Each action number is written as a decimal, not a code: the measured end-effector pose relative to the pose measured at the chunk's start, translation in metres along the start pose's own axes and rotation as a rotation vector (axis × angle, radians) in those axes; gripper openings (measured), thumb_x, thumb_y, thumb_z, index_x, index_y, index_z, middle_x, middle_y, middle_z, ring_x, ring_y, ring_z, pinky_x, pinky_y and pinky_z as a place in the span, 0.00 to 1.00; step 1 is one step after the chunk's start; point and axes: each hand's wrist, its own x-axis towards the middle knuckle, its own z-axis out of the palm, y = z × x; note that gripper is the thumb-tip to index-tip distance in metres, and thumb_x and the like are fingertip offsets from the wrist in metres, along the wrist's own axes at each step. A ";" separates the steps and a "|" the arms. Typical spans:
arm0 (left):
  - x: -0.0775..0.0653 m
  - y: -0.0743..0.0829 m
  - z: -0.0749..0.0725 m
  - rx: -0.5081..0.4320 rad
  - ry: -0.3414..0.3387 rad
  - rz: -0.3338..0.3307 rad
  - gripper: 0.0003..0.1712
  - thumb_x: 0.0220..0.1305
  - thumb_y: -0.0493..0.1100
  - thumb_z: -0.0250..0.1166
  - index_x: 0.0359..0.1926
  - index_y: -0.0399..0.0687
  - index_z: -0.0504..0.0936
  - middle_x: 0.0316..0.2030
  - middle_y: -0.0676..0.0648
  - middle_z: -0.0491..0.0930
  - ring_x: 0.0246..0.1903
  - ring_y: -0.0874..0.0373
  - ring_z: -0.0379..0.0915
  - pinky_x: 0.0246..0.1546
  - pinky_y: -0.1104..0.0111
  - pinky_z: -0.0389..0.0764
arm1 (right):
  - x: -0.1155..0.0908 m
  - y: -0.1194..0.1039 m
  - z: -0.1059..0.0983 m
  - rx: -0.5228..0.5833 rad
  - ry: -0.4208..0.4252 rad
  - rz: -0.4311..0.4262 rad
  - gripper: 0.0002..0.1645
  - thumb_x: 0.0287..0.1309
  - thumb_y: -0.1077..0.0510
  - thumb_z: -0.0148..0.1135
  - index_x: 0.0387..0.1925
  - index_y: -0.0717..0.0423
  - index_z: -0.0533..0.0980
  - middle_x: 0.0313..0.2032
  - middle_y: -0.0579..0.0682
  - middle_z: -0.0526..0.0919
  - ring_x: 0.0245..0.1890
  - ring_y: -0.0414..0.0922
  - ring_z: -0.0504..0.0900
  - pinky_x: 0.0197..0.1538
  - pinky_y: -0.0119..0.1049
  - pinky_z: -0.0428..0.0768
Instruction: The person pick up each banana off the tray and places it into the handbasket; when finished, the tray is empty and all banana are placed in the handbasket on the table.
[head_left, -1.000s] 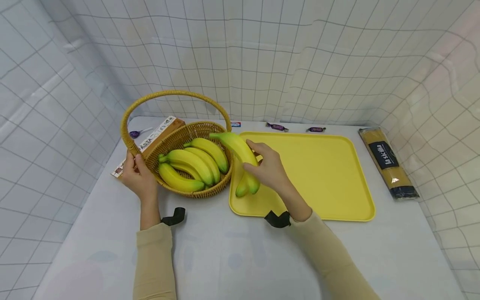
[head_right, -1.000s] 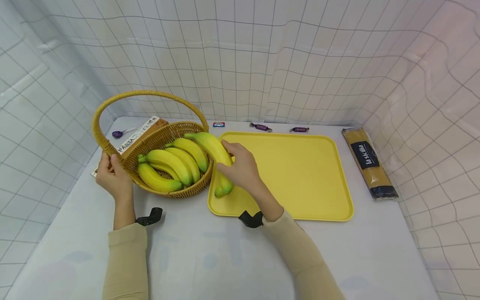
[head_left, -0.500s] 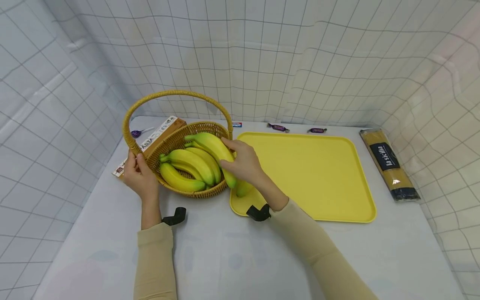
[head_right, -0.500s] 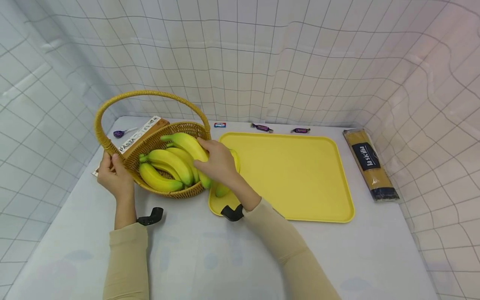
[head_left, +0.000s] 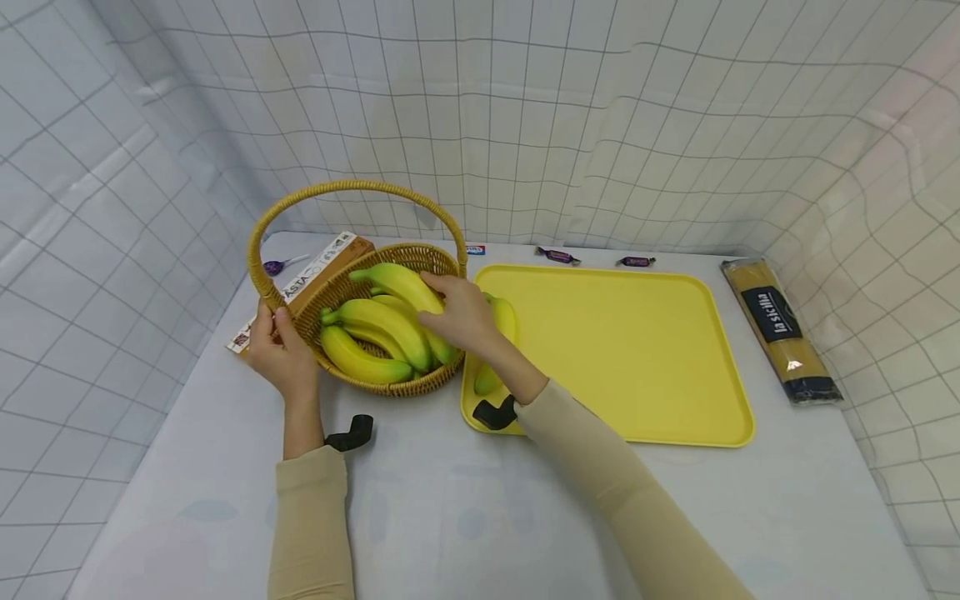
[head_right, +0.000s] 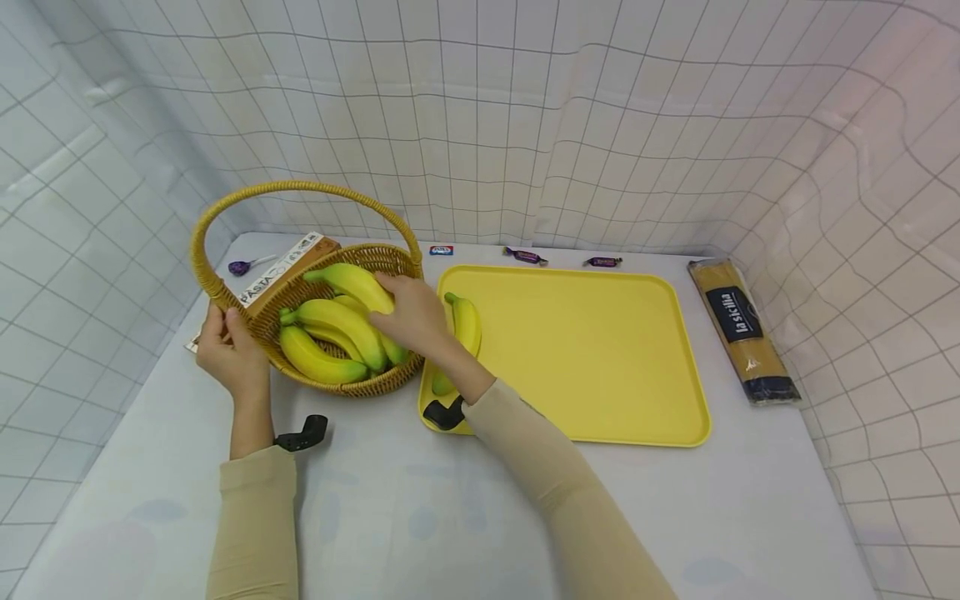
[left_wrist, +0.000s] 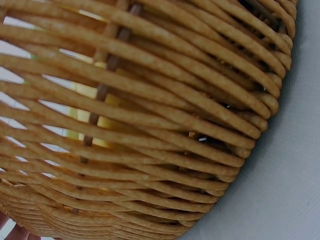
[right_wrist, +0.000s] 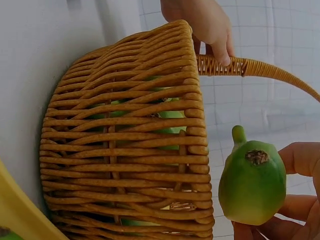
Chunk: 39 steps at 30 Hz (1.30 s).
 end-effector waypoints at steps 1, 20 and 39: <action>0.000 0.000 0.000 0.000 0.000 0.002 0.17 0.71 0.43 0.55 0.46 0.33 0.82 0.29 0.67 0.68 0.32 0.75 0.64 0.36 0.81 0.65 | 0.002 -0.001 0.001 -0.007 -0.002 -0.005 0.37 0.57 0.55 0.63 0.68 0.54 0.67 0.63 0.54 0.75 0.30 0.41 0.73 0.31 0.28 0.73; 0.000 0.000 0.000 0.002 0.006 -0.010 0.16 0.71 0.43 0.56 0.50 0.38 0.83 0.31 0.67 0.70 0.32 0.75 0.64 0.36 0.81 0.66 | 0.030 0.003 0.020 -0.080 -0.094 -0.010 0.34 0.62 0.58 0.59 0.68 0.60 0.66 0.64 0.58 0.73 0.53 0.50 0.79 0.51 0.38 0.77; 0.000 -0.001 0.001 0.003 0.011 0.002 0.16 0.71 0.43 0.56 0.48 0.36 0.83 0.31 0.66 0.71 0.33 0.75 0.65 0.37 0.80 0.65 | 0.029 0.012 0.039 -0.101 -0.085 0.034 0.31 0.66 0.54 0.58 0.68 0.57 0.67 0.65 0.56 0.74 0.65 0.51 0.72 0.62 0.41 0.73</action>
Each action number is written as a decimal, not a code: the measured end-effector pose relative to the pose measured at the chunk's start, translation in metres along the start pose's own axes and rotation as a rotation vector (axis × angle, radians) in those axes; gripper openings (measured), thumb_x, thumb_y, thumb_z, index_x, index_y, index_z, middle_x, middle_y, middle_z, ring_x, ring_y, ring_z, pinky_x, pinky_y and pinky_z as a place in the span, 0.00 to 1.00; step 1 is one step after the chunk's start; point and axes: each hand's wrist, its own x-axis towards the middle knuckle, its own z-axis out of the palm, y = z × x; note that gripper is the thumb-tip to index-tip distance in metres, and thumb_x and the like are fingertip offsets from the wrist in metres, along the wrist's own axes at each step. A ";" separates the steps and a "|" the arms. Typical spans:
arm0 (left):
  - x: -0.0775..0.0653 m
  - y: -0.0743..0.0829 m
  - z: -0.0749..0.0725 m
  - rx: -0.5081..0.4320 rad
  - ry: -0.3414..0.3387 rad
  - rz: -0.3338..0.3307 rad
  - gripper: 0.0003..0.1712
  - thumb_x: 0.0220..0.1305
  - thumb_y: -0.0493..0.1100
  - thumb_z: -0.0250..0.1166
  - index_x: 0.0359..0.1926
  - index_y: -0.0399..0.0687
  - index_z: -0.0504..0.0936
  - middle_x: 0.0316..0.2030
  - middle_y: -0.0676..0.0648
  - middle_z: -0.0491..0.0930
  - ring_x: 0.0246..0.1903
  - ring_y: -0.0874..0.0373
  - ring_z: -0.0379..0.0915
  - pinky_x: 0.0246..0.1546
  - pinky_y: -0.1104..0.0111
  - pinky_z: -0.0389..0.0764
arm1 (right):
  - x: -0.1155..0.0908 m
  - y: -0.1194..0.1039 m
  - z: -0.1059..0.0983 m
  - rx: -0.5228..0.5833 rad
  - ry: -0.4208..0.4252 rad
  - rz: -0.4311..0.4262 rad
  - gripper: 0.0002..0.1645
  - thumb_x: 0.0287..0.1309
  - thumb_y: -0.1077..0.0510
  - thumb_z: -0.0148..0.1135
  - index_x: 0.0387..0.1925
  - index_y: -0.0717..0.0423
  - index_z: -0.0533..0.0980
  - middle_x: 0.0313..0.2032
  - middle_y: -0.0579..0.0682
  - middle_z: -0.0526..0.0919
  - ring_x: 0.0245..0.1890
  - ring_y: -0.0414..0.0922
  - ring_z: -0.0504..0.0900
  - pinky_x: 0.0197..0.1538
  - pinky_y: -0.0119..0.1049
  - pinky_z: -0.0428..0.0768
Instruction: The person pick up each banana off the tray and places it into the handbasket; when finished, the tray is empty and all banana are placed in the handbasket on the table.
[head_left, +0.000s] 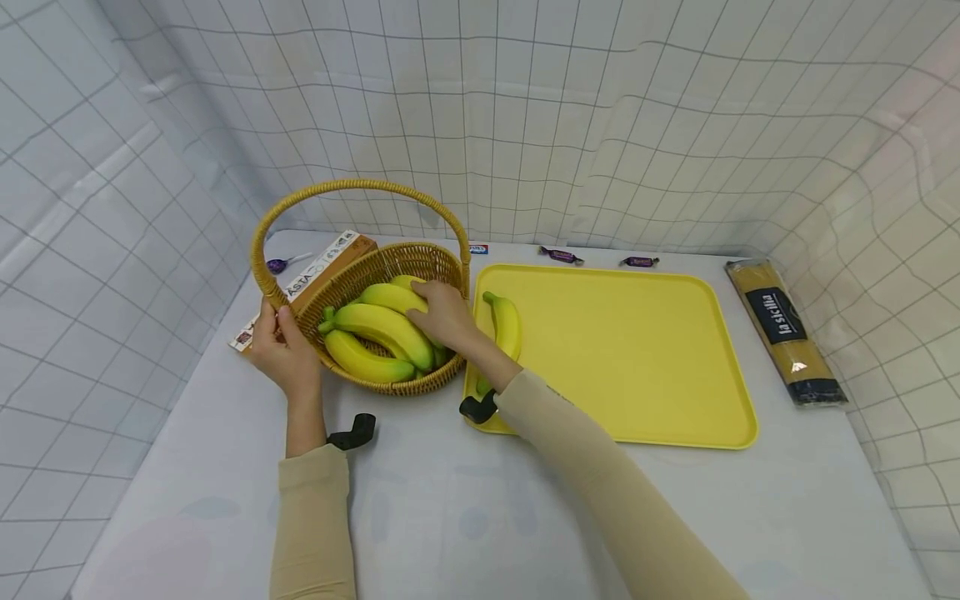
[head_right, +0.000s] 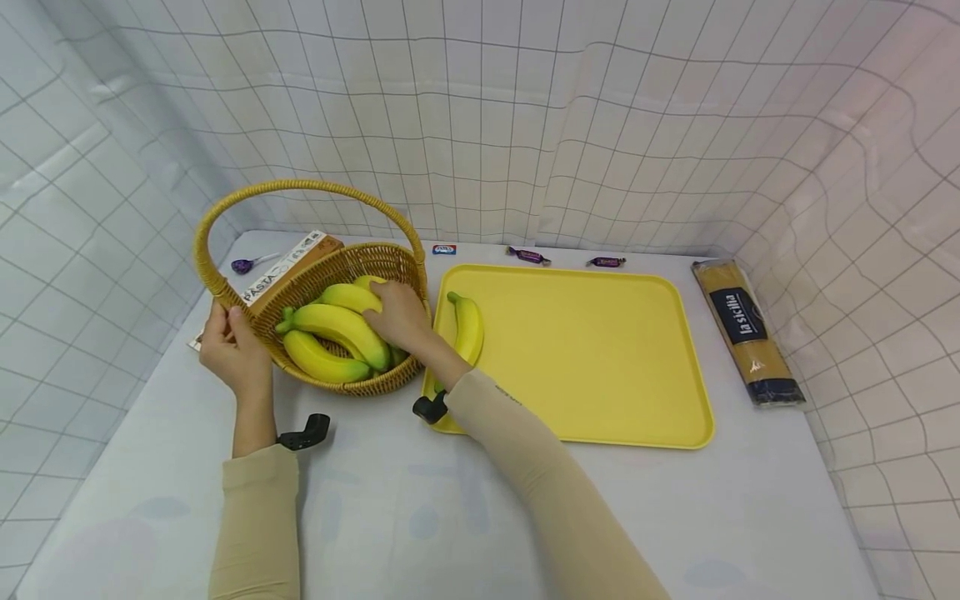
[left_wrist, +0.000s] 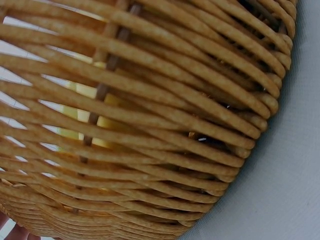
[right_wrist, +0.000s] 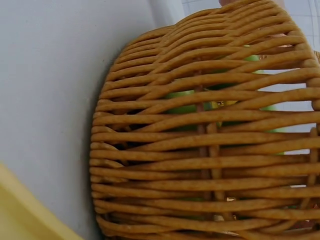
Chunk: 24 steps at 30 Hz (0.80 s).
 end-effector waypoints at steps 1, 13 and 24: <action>0.000 0.000 0.000 0.000 -0.001 0.001 0.16 0.71 0.43 0.56 0.47 0.35 0.83 0.30 0.66 0.70 0.33 0.75 0.65 0.37 0.80 0.65 | 0.000 0.001 0.001 0.004 -0.005 -0.004 0.31 0.66 0.54 0.58 0.68 0.57 0.67 0.65 0.55 0.73 0.65 0.51 0.71 0.64 0.41 0.72; 0.000 0.000 -0.001 0.013 -0.007 -0.003 0.17 0.72 0.43 0.55 0.51 0.37 0.83 0.35 0.45 0.80 0.34 0.74 0.64 0.38 0.80 0.65 | -0.002 0.001 0.003 0.005 -0.040 -0.034 0.32 0.67 0.53 0.58 0.68 0.58 0.66 0.65 0.55 0.73 0.66 0.51 0.71 0.65 0.41 0.71; -0.001 0.000 -0.002 0.028 -0.008 -0.006 0.17 0.72 0.43 0.55 0.52 0.36 0.82 0.36 0.41 0.79 0.34 0.76 0.64 0.38 0.81 0.65 | -0.005 0.003 0.003 0.065 0.009 -0.045 0.33 0.66 0.51 0.58 0.69 0.57 0.66 0.66 0.56 0.71 0.68 0.52 0.68 0.69 0.44 0.66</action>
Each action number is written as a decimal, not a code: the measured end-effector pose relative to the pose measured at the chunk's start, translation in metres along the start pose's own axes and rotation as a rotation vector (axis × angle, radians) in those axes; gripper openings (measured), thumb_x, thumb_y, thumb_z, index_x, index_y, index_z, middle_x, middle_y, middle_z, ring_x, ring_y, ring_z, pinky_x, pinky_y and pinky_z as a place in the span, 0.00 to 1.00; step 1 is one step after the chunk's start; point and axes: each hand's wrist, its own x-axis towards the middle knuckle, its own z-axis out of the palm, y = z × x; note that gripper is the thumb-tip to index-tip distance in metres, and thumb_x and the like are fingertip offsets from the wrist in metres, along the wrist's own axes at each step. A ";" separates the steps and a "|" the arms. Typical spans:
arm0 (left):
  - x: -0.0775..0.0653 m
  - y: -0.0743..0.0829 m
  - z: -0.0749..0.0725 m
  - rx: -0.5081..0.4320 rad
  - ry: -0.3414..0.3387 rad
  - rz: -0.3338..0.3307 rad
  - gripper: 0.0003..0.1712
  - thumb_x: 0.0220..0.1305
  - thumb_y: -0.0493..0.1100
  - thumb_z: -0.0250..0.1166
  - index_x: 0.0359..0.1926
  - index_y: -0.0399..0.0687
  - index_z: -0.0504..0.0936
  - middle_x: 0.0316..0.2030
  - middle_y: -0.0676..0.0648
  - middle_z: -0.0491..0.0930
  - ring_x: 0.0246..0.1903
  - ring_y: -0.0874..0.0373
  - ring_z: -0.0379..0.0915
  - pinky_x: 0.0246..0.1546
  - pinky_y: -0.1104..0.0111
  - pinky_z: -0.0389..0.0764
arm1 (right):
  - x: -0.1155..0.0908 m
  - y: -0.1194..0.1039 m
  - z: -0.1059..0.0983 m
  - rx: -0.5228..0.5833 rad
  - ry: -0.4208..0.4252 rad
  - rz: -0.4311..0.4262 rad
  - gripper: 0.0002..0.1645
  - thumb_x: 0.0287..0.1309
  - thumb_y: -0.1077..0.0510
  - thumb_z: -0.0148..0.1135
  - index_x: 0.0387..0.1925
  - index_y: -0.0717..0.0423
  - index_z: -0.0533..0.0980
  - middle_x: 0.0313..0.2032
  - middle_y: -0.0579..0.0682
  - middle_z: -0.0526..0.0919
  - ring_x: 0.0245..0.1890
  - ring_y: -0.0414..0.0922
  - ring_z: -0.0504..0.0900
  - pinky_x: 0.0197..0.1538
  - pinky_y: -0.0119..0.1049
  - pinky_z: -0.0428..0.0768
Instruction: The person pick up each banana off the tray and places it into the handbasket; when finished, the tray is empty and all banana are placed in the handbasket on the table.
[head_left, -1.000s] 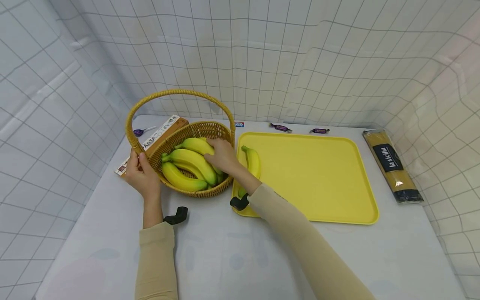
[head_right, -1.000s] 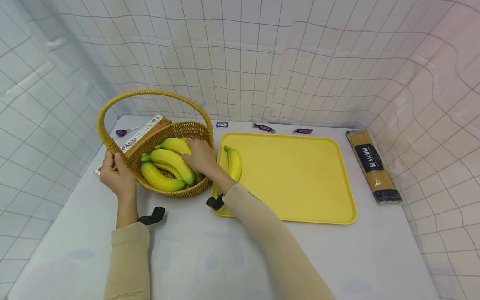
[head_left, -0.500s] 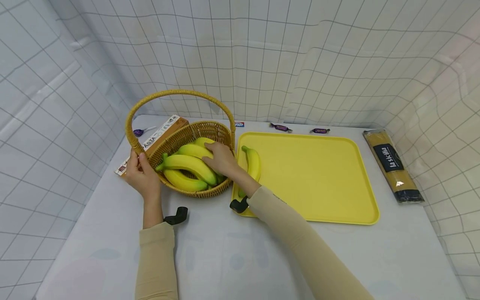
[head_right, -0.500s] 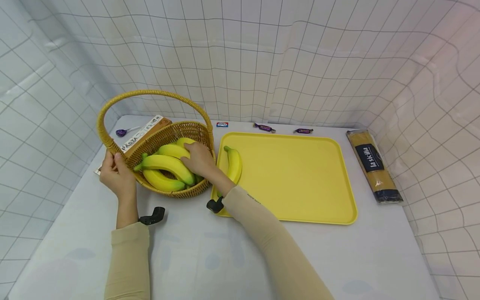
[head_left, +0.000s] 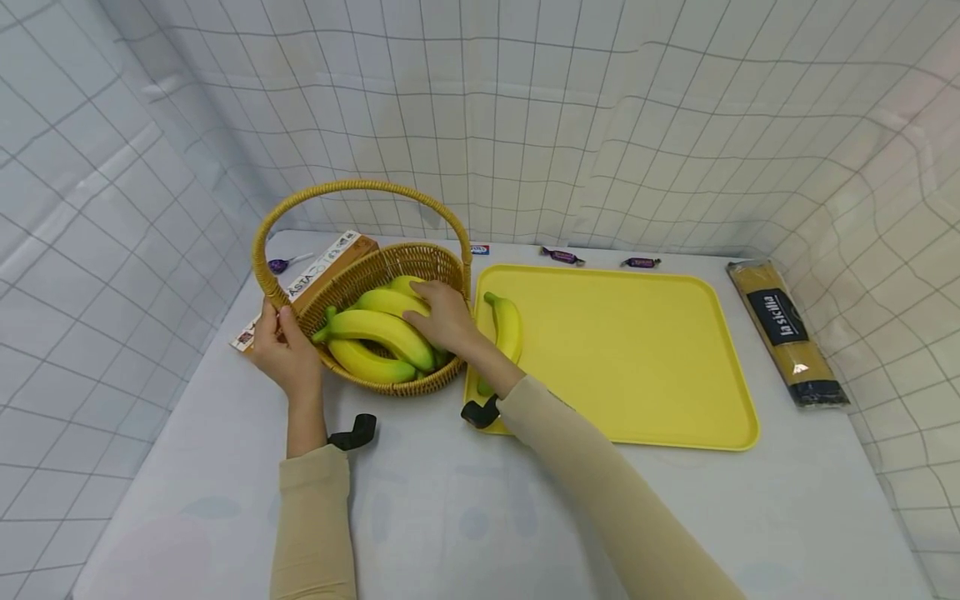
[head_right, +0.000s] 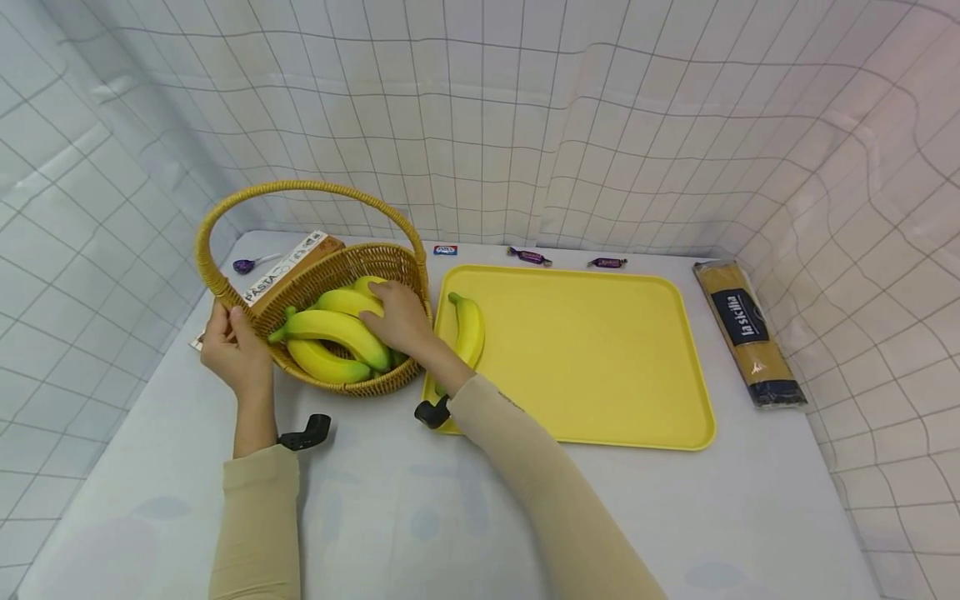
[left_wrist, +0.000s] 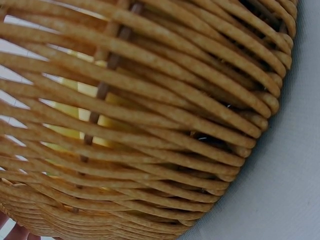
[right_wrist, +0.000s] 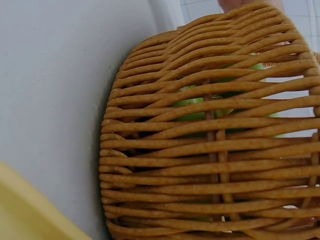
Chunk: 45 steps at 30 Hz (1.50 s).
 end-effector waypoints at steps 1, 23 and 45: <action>0.000 0.000 0.000 0.000 -0.001 0.002 0.17 0.72 0.43 0.55 0.52 0.36 0.82 0.37 0.40 0.80 0.34 0.76 0.64 0.38 0.81 0.65 | -0.001 0.000 -0.001 0.009 0.008 0.003 0.33 0.66 0.51 0.59 0.69 0.56 0.66 0.67 0.56 0.71 0.68 0.52 0.68 0.69 0.44 0.66; -0.001 -0.002 0.000 -0.002 0.007 0.009 0.17 0.71 0.43 0.55 0.49 0.35 0.82 0.33 0.56 0.76 0.33 0.77 0.64 0.37 0.81 0.65 | -0.062 -0.003 -0.038 0.168 0.123 -0.102 0.36 0.63 0.51 0.63 0.69 0.56 0.66 0.67 0.55 0.69 0.67 0.52 0.68 0.67 0.49 0.67; -0.001 -0.003 0.001 -0.019 0.013 0.026 0.17 0.71 0.43 0.55 0.47 0.33 0.82 0.29 0.67 0.68 0.31 0.76 0.62 0.36 0.80 0.63 | -0.105 0.053 -0.072 0.259 0.439 0.009 0.39 0.60 0.55 0.66 0.70 0.59 0.65 0.65 0.58 0.70 0.62 0.54 0.70 0.64 0.51 0.70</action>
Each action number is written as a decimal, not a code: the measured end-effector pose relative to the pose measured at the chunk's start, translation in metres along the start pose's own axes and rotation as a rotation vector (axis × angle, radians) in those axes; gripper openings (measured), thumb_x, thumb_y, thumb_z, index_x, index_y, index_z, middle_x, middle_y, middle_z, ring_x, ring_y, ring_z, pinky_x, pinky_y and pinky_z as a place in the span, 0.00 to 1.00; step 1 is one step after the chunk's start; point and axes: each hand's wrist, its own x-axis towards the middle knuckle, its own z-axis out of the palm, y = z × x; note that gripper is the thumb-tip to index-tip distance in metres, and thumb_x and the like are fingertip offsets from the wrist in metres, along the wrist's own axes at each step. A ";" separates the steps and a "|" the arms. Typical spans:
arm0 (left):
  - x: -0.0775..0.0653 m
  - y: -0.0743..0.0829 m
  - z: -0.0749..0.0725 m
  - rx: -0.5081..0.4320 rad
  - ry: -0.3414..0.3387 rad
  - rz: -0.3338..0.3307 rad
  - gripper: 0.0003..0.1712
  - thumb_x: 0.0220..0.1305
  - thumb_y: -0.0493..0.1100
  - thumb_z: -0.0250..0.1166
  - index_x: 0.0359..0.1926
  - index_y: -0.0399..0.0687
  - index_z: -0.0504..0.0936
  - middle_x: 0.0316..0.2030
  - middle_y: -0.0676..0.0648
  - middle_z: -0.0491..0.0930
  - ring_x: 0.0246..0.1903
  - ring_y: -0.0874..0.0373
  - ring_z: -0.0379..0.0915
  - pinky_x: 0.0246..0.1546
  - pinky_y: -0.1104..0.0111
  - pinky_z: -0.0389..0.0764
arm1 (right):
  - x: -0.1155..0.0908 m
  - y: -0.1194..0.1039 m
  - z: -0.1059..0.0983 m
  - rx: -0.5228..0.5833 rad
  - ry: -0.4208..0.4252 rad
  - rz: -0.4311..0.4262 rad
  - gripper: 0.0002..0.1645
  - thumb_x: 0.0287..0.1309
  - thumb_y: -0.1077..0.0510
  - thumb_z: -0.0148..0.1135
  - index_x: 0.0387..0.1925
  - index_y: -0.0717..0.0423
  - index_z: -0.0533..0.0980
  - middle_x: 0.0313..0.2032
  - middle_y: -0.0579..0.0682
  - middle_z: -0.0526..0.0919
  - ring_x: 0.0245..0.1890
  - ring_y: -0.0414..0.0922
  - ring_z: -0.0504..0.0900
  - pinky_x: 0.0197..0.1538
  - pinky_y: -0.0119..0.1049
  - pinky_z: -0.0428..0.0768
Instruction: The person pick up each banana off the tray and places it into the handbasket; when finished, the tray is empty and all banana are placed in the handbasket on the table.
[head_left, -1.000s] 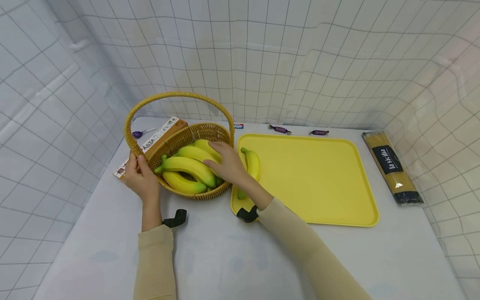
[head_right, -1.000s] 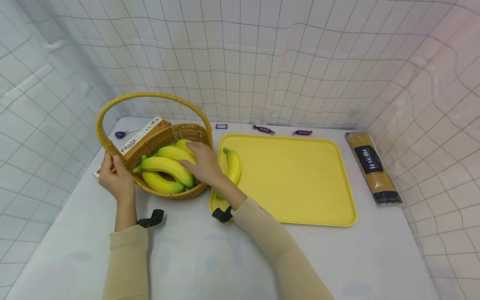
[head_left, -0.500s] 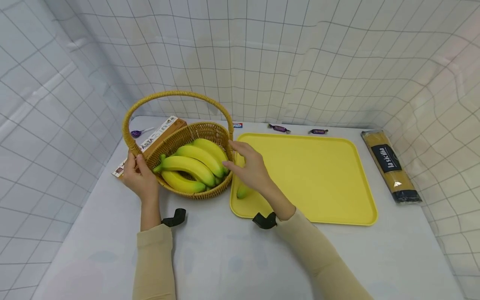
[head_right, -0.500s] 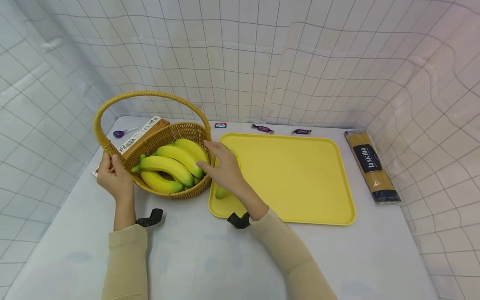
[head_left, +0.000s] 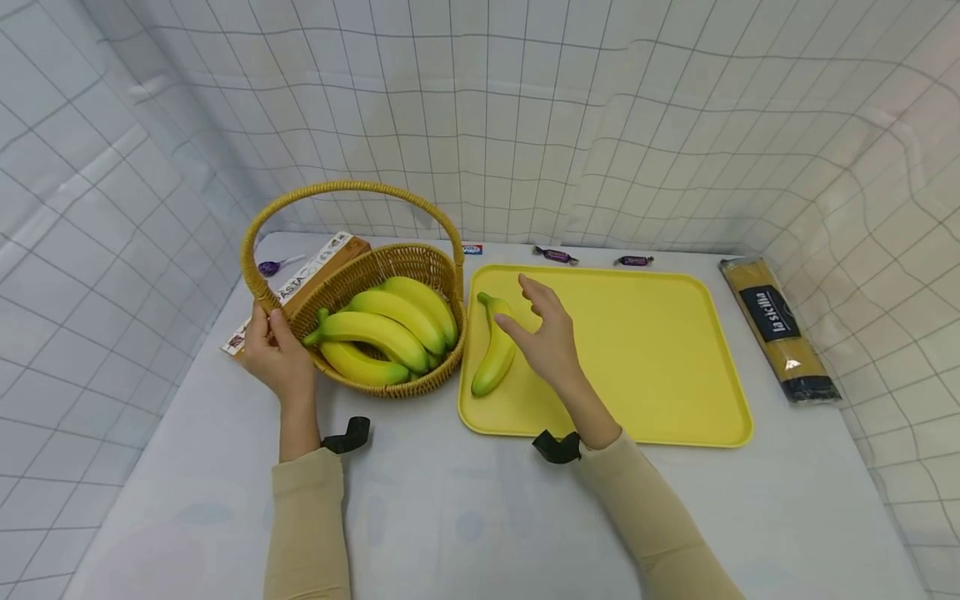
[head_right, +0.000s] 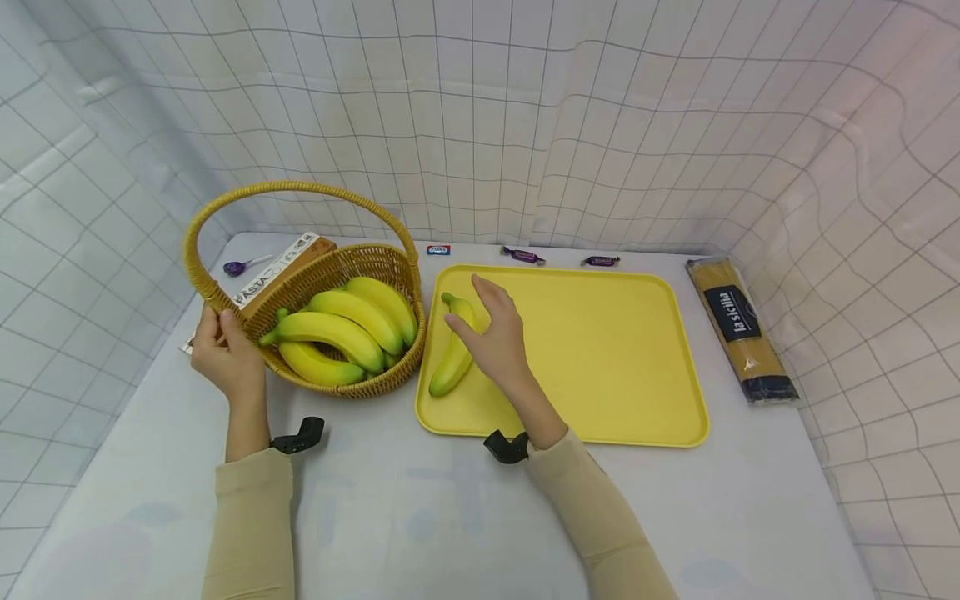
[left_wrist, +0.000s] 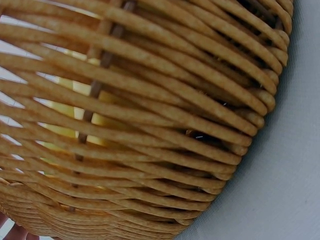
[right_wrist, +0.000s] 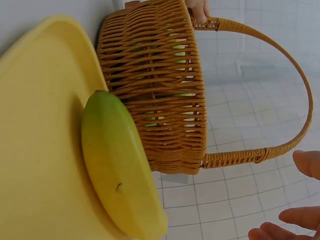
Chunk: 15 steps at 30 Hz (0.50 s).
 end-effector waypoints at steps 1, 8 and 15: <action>0.000 0.000 0.000 -0.002 -0.001 0.004 0.17 0.71 0.43 0.55 0.47 0.33 0.82 0.29 0.68 0.68 0.31 0.76 0.62 0.35 0.80 0.63 | 0.000 0.003 -0.001 -0.006 0.004 0.013 0.39 0.60 0.55 0.66 0.70 0.58 0.64 0.66 0.59 0.69 0.63 0.54 0.70 0.64 0.51 0.70; 0.000 0.002 0.001 -0.021 -0.007 0.014 0.16 0.70 0.41 0.55 0.45 0.31 0.82 0.28 0.68 0.67 0.30 0.76 0.62 0.35 0.80 0.63 | -0.002 0.020 -0.002 -0.010 -0.012 0.112 0.45 0.60 0.53 0.66 0.74 0.59 0.57 0.69 0.60 0.63 0.65 0.56 0.67 0.65 0.54 0.68; -0.001 0.003 0.000 -0.018 -0.007 -0.023 0.15 0.71 0.41 0.55 0.48 0.35 0.83 0.30 0.68 0.69 0.32 0.76 0.65 0.35 0.81 0.65 | -0.002 0.032 0.004 -0.038 -0.056 0.180 0.50 0.60 0.50 0.66 0.75 0.59 0.51 0.71 0.61 0.59 0.66 0.57 0.65 0.66 0.52 0.68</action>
